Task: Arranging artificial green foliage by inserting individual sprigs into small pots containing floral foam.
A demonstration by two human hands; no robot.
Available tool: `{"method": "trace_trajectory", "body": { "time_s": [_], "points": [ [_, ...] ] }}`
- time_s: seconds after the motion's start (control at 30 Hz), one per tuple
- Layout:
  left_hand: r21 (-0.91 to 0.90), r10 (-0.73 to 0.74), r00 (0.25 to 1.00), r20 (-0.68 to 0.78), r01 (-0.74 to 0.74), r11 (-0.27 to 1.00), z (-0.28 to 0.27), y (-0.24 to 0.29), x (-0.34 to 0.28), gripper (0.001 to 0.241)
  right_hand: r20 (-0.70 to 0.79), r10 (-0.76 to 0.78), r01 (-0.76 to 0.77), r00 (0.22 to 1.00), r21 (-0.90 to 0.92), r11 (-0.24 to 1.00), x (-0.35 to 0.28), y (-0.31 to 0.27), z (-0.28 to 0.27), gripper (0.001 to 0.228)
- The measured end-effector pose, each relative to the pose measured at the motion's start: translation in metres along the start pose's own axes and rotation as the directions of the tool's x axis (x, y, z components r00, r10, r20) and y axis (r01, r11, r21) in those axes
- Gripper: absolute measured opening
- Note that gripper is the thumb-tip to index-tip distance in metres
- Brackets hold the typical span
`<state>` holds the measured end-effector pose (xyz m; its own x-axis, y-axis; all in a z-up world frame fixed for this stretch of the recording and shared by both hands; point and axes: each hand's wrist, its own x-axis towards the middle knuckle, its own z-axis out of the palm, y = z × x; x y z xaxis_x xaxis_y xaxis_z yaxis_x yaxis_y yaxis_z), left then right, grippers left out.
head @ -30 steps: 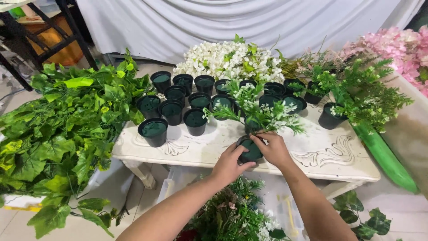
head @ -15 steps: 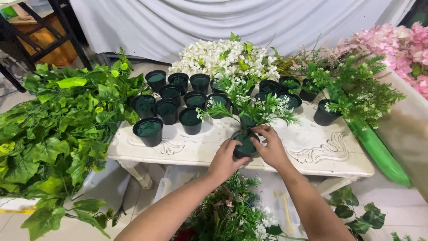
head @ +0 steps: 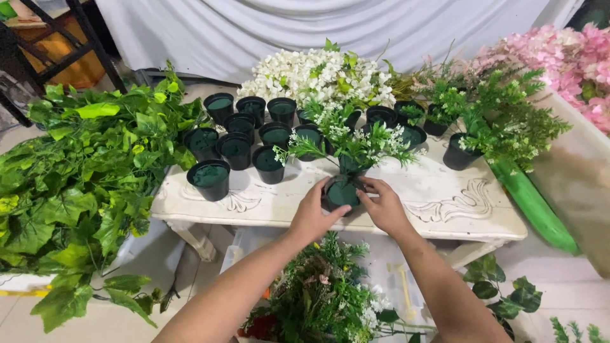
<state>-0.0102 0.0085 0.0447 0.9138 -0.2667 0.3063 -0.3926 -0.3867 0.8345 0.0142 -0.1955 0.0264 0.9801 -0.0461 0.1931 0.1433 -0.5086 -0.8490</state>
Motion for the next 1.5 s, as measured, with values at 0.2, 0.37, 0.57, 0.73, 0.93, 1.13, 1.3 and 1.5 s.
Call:
{"method": "trace_trajectory", "body": {
  "time_s": [0.2,0.37,0.57,0.73,0.93,1.13,1.3,1.5],
  "points": [
    [-0.07,-0.158,0.982,0.1,0.165,0.984,-0.004,-0.007,0.004,0.097,0.017,0.041,-0.042,0.999,0.069,0.997,-0.009,-0.011,-0.004,0.044],
    [-0.077,-0.211,0.972,0.105,0.22,0.973,-0.005,-0.004,0.006,0.096,0.021,0.079,-0.081,0.997,0.138,0.987,-0.019,-0.015,-0.003,0.049],
    [-0.119,-0.2,0.978,0.056,0.206,0.971,-0.009,-0.009,0.003,0.09,-0.148,-0.034,0.032,0.988,-0.017,0.999,-0.03,-0.013,-0.009,0.043],
    [-0.119,-0.208,0.978,-0.017,0.205,0.972,-0.012,-0.032,-0.001,0.09,-0.17,-0.169,0.13,0.971,-0.218,0.967,-0.047,0.0,-0.012,0.02],
    [-0.118,-0.168,0.985,-0.041,0.162,0.98,-0.028,-0.038,-0.009,0.09,0.326,-0.136,0.177,0.936,-0.102,0.979,-0.085,-0.016,0.029,0.017],
    [-0.115,-0.151,0.986,-0.068,0.142,0.983,-0.029,-0.038,-0.022,0.088,0.704,-0.048,0.246,0.709,-0.182,0.952,-0.117,-0.011,0.079,0.025],
    [-0.129,-0.093,0.994,-0.062,0.085,0.988,-0.033,-0.037,-0.029,0.088,0.85,0.037,0.297,0.525,-0.224,0.928,-0.135,0.0,0.104,0.027],
    [-0.121,-0.076,0.995,-0.065,0.068,0.99,-0.035,-0.034,-0.038,0.088,0.798,0.254,0.305,0.547,-0.472,0.827,-0.144,0.094,0.132,0.028]
  ]
}}
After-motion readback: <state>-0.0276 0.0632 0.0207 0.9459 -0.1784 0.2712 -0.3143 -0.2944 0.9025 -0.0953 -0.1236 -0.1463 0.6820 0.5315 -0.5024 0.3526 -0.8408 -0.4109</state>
